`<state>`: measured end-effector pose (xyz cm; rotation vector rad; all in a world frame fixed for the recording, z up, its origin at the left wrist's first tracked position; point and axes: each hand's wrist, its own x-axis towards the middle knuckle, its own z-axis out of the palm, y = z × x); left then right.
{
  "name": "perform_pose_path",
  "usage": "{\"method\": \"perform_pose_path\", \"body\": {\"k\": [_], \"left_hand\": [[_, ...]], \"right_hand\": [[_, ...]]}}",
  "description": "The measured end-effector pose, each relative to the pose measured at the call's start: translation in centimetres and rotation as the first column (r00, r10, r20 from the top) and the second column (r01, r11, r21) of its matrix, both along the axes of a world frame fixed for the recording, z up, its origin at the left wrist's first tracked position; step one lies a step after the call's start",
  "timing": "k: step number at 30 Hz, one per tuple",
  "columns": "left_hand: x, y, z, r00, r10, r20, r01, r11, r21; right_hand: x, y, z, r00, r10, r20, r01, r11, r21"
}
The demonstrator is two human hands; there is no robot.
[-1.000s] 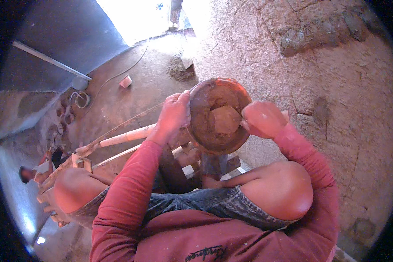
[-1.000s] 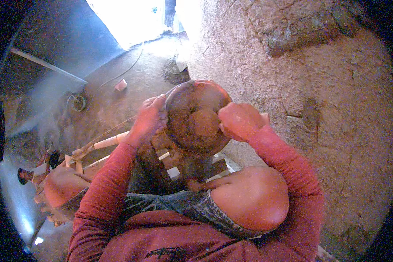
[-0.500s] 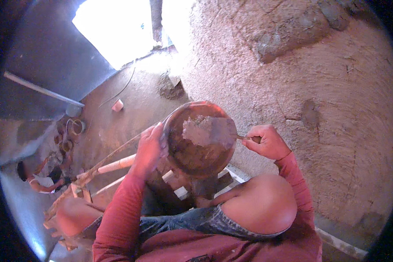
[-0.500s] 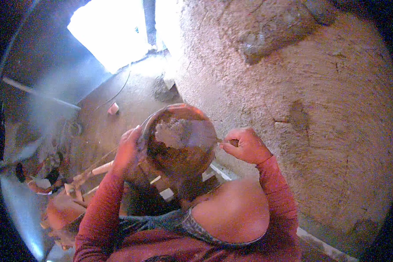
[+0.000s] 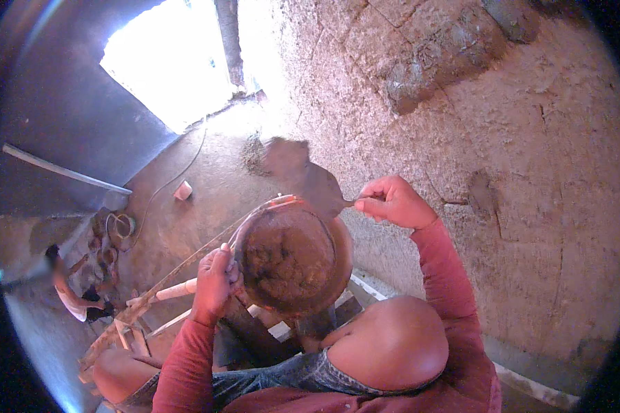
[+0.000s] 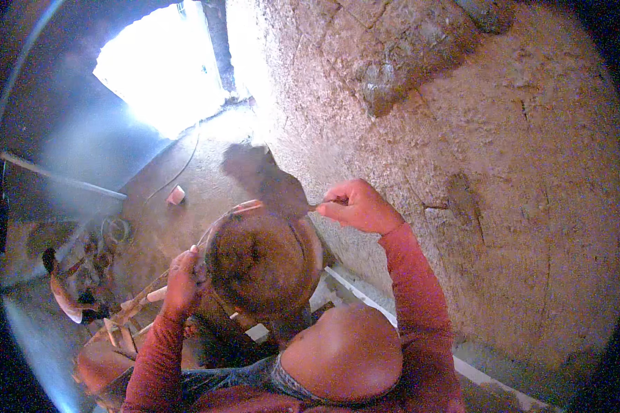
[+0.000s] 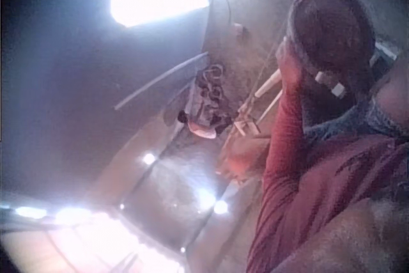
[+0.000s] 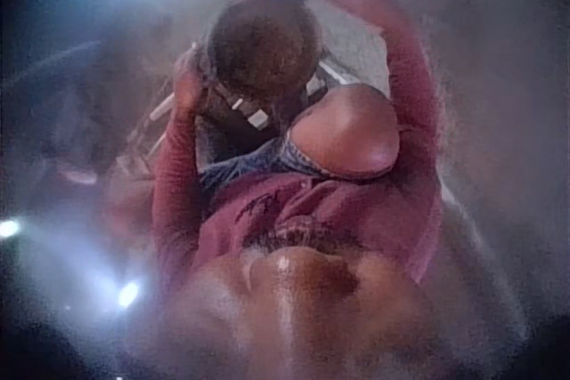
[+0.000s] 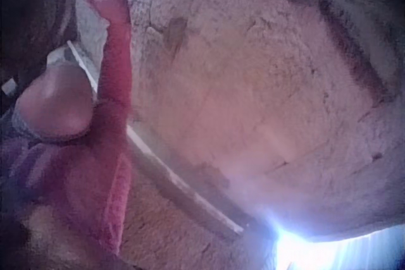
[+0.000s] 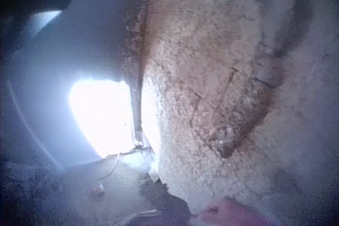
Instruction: The person applies plaster to a rough wall using a trowel, taking the material from a small hand-held bucket and smoothing it onto the surface.
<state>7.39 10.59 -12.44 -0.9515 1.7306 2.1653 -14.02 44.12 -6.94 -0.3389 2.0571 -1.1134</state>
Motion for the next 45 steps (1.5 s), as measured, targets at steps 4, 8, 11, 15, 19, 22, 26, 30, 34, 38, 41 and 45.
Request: {"method": "perform_pose_path", "body": {"k": [4,8,11,15,19,22,26,30,34,38,41,45], "left_hand": [[-1.1,0.8,1.2,0.999,-0.048,-0.001,0.048,0.997,-0.059],[-0.5,0.3,0.6,1.0,0.013,0.02,-0.013,1.0,0.005],[-0.6,0.4,0.9,0.999,0.046,0.013,-0.047,0.995,0.092],[-0.6,0.5,1.4,0.995,0.072,0.076,-0.081,0.989,0.12],[-0.9,0.7,1.9,0.998,0.017,0.052,-0.023,0.992,0.121],[-0.9,0.8,3.2,0.999,-0.026,0.043,0.02,0.992,0.127],[-0.7,0.7,3.4,0.996,-0.088,0.032,0.089,0.995,-0.036],[-0.2,-0.4,2.2,0.949,-0.314,-0.028,0.206,0.685,-0.699],[-0.2,-0.6,-0.9,0.911,-0.402,-0.092,0.076,0.382,-0.921],[0.0,-3.6,-2.4,0.975,-0.208,0.076,0.217,0.83,-0.514],[-0.1,-4.5,-1.1,0.964,-0.189,0.189,0.234,0.939,-0.254],[2.7,-3.5,0.4,0.968,-0.23,0.103,0.251,0.92,-0.303]], "right_hand": [[-4.8,8.4,-6.3,0.966,-0.259,0.016,0.259,0.966,-0.02],[-6.8,9.0,4.1,0.719,-0.66,-0.218,0.605,0.749,-0.27],[-4.7,8.0,13.9,0.764,-0.567,-0.308,0.532,0.824,-0.196],[0.3,6.5,14.6,0.796,-0.478,-0.372,0.515,0.857,0.001],[5.6,4.1,2.7,0.864,-0.501,-0.054,0.49,0.861,-0.136],[7.7,1.5,-2.9,0.876,-0.483,-0.009,0.476,0.867,-0.146],[9.1,-1.0,-4.7,0.843,-0.533,0.068,0.536,0.825,-0.178],[9.2,-2.5,-4.4,0.828,-0.559,0.049,0.56,0.817,-0.135],[10.0,-2.1,-4.5,0.854,-0.505,-0.127,0.498,0.863,-0.085],[10.6,-4.3,-2.7,0.874,-0.43,-0.228,0.425,0.902,-0.073],[11.4,-5.3,-1.8,0.875,-0.421,-0.239,0.396,0.907,-0.145],[12.6,-6.2,-0.9,0.846,-0.378,-0.376,0.273,0.913,-0.304]]}}
